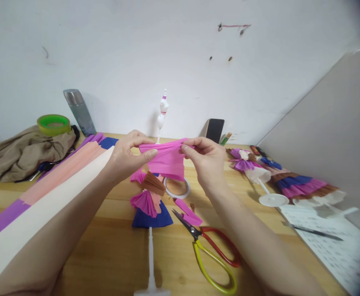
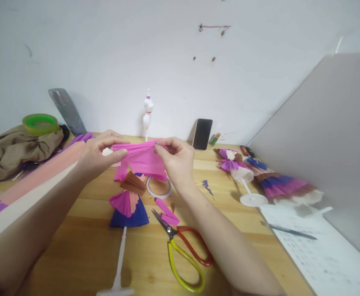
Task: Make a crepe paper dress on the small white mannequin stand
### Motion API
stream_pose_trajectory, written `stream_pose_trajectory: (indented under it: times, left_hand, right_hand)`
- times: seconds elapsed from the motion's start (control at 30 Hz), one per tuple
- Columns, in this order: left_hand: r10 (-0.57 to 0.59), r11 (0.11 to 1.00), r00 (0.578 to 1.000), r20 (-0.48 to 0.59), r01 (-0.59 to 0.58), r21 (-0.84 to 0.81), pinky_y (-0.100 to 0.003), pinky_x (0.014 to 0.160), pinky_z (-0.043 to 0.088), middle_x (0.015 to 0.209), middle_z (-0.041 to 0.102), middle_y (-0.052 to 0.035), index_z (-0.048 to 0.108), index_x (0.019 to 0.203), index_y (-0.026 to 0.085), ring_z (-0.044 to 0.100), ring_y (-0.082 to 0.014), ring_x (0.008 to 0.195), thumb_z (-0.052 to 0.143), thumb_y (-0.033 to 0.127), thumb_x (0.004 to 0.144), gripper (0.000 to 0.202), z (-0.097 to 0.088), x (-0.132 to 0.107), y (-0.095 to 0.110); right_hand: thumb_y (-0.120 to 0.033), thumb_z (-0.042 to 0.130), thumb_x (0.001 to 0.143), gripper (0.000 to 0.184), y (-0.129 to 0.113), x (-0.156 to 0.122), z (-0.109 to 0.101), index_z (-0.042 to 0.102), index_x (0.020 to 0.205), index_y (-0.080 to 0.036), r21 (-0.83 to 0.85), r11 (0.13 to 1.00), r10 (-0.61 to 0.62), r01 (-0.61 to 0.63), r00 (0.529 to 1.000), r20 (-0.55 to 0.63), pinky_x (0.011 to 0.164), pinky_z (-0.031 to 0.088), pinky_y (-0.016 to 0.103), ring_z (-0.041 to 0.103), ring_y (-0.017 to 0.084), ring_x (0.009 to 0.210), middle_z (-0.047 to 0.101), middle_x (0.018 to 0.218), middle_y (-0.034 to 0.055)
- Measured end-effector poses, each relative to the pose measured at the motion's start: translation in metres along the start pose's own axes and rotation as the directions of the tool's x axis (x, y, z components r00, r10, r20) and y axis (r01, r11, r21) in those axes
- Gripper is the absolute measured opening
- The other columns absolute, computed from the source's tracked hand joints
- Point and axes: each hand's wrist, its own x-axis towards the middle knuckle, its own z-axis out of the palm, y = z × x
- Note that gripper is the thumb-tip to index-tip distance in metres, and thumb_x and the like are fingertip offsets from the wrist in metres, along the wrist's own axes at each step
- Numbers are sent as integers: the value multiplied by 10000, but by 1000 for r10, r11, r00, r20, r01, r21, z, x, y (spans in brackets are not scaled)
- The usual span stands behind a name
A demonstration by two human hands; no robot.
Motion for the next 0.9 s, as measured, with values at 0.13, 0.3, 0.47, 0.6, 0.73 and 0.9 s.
stream_pose_trajectory:
  times: [0.13,0.3,0.47,0.6,0.73,0.9]
  left_hand:
    - [178,976,982,-56,-169,138,-321,756,506,850,674,-50,729,873,177,628,-180,819,680,293,813,139,1,0,-5]
    - [440,865,898,-27,-415,283,-319,745,504,865,734,-54,709,930,179,637,-179,797,694,258,832,127,1,2,-9]
    - [460,851,888,-2,-440,289,-273,667,479,770,727,-6,681,867,188,598,-133,677,603,120,862,104,1,2,-3]
    - [367,895,929,53,-368,251,-256,645,467,715,673,4,623,757,186,592,-128,688,530,66,841,173,-4,2,0]
    - [380,897,915,139,-401,185,-303,742,484,734,684,-4,603,712,199,608,-150,755,485,32,807,226,-10,4,-5]
    - [371,901,920,125,-390,192,-337,750,493,760,720,-9,643,741,216,608,-160,734,509,57,765,209,-10,5,-4]
  right_hand:
    - [-217,738,642,61,1,-1,0,692,665,-186,-6,1000,9,-9,1000,4,598,497,290,605,134,581,683,623,-8]
    - [-214,740,638,62,1,-1,1,697,671,-183,-2,1000,11,-11,1000,8,603,497,290,605,132,580,682,622,-8]
    - [-206,738,640,56,-2,-2,1,691,660,-182,4,1000,18,-18,1000,23,609,494,289,595,125,572,678,619,-11]
    - [-207,734,649,51,-3,-3,1,697,668,-179,-19,1000,13,-12,999,36,611,488,291,594,127,581,683,630,-5]
    - [-212,734,656,51,-3,-4,2,697,673,-181,-27,1000,15,-13,999,41,622,495,298,599,130,589,687,639,-3]
    - [-213,732,662,50,-4,-5,2,696,677,-182,-40,999,15,-14,999,47,621,501,298,607,134,597,690,644,-1]
